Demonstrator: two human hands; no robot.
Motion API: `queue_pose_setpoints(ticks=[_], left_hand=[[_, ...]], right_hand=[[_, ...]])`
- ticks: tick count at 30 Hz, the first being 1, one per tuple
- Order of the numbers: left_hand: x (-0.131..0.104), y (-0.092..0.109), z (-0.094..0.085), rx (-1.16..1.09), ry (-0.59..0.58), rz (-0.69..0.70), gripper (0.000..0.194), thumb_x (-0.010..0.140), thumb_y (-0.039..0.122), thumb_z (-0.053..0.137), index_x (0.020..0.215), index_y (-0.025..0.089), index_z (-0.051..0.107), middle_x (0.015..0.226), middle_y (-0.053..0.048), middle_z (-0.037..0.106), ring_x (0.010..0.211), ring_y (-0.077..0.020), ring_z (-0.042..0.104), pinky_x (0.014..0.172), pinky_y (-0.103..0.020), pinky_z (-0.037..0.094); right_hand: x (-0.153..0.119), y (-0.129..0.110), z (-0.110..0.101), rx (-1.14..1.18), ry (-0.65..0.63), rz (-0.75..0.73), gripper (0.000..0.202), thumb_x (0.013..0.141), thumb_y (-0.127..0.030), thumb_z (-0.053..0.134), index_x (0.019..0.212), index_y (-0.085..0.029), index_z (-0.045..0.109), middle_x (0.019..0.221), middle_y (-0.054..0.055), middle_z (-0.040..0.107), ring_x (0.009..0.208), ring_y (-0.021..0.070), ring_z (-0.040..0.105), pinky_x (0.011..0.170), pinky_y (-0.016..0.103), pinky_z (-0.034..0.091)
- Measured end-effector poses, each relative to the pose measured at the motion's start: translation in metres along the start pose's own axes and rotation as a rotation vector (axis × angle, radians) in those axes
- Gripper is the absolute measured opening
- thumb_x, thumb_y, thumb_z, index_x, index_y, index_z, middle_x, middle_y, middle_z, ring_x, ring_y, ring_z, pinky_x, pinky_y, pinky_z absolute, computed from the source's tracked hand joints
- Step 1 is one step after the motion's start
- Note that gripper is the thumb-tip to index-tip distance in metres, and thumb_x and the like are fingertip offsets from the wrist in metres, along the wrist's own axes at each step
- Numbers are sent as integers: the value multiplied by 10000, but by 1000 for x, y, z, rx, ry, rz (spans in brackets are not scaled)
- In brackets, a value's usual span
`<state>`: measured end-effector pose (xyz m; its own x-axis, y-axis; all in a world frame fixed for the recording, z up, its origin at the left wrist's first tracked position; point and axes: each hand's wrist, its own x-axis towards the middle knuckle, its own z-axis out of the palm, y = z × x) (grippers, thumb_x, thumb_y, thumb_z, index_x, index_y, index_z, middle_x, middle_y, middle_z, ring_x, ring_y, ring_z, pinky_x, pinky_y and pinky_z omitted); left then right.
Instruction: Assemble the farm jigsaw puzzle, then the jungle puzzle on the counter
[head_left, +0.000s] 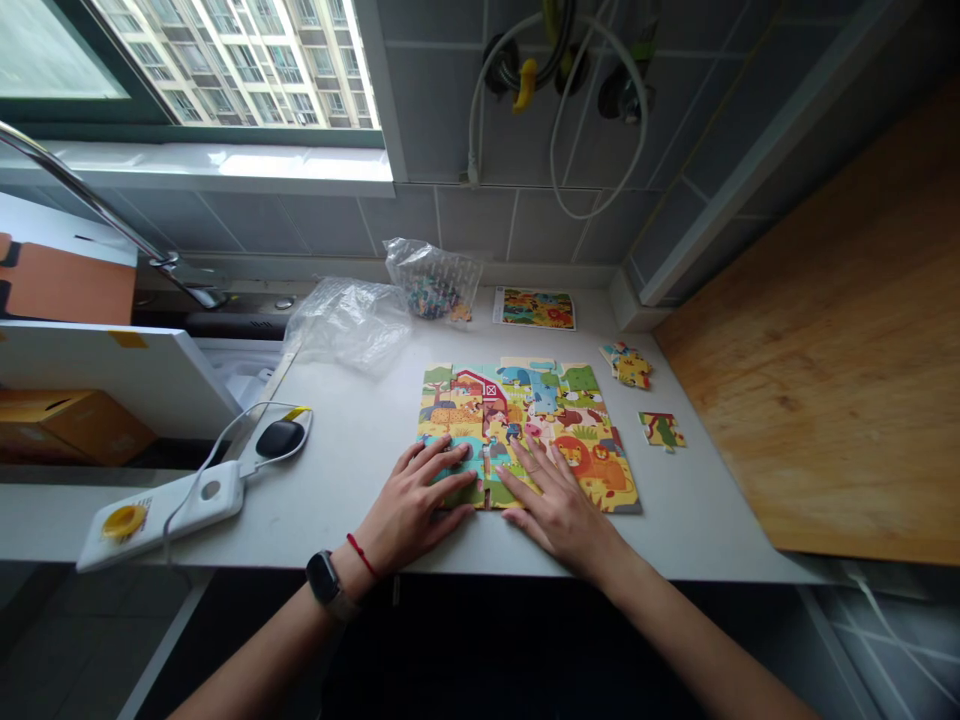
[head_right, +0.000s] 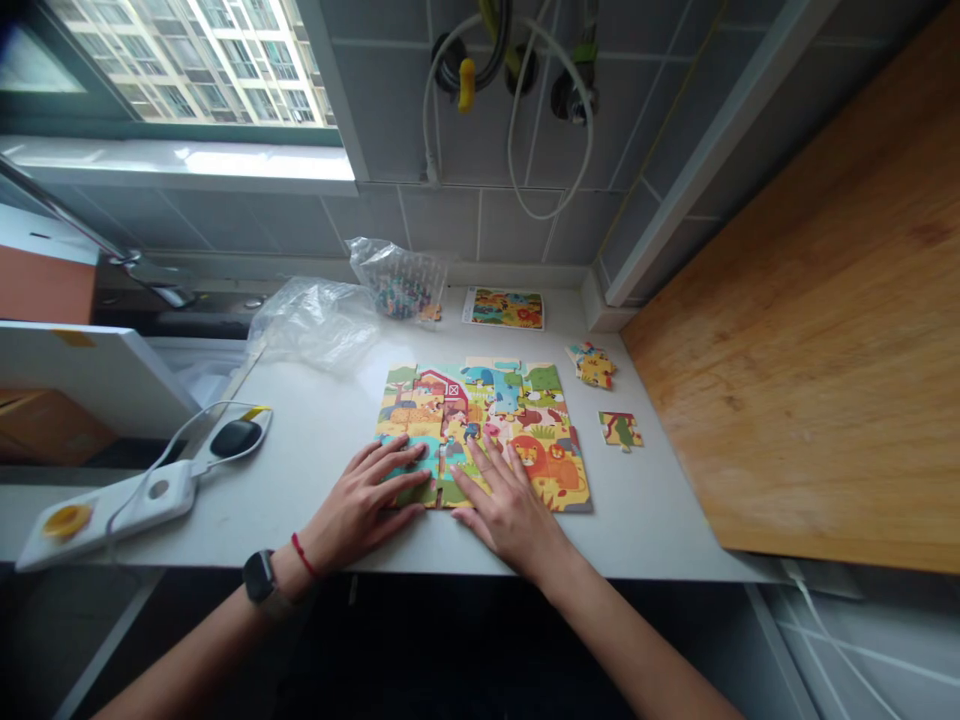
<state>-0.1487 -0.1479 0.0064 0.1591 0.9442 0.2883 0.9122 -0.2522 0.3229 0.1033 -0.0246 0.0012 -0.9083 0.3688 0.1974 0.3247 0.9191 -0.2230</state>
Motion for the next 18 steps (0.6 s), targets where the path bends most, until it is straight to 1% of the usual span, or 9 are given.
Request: queue_pose_setpoints(ticks=[3, 7, 11, 15, 18], left_hand=[[0, 1, 0, 2, -4, 0, 328, 1012, 380, 651, 1321, 286, 711, 1517, -72, 615, 1469, -323, 500, 1213, -544, 401], [1, 2, 0, 0, 7, 0, 313, 1010, 371, 650, 1302, 280, 720, 1509, -75, 622, 1466, -318, 507, 1219, -536, 398], [1, 2, 1, 2, 10, -1, 314, 1003, 365, 661, 1298, 281, 726, 1512, -76, 621, 1473, -314, 501, 1230, -529, 389], [0, 1, 1, 9, 5, 4, 313, 1007, 374, 653, 1296, 275, 725, 1515, -77, 618, 1471, -321, 502, 1215, -540, 401], [0, 1, 1, 12, 5, 5, 312, 1004, 374, 653, 1293, 279, 723, 1516, -70, 618, 1467, -325, 504, 1208, -543, 403]], right_hand=[[3, -1, -1, 13, -3, -5, 488, 1026, -296, 658, 1499, -194, 596, 1665, 226, 381, 1566, 412, 311, 1191, 690, 392], [5, 1, 1, 42, -1, -30, 485, 1033, -274, 642, 1506, -186, 591, 1663, 234, 381, 1568, 399, 311, 1192, 645, 426], [5, 2, 4, 72, 24, -39, 475, 1028, -255, 647, 1498, -200, 603, 1683, 193, 362, 1588, 386, 266, 1206, 637, 416], [4, 2, 3, 72, 7, -31, 462, 1023, -253, 658, 1482, -220, 623, 1661, 180, 415, 1583, 396, 280, 1198, 650, 425], [4, 2, 2, 75, -6, -29, 459, 1015, -259, 672, 1472, -263, 634, 1659, 153, 433, 1584, 390, 279, 1194, 645, 435]])
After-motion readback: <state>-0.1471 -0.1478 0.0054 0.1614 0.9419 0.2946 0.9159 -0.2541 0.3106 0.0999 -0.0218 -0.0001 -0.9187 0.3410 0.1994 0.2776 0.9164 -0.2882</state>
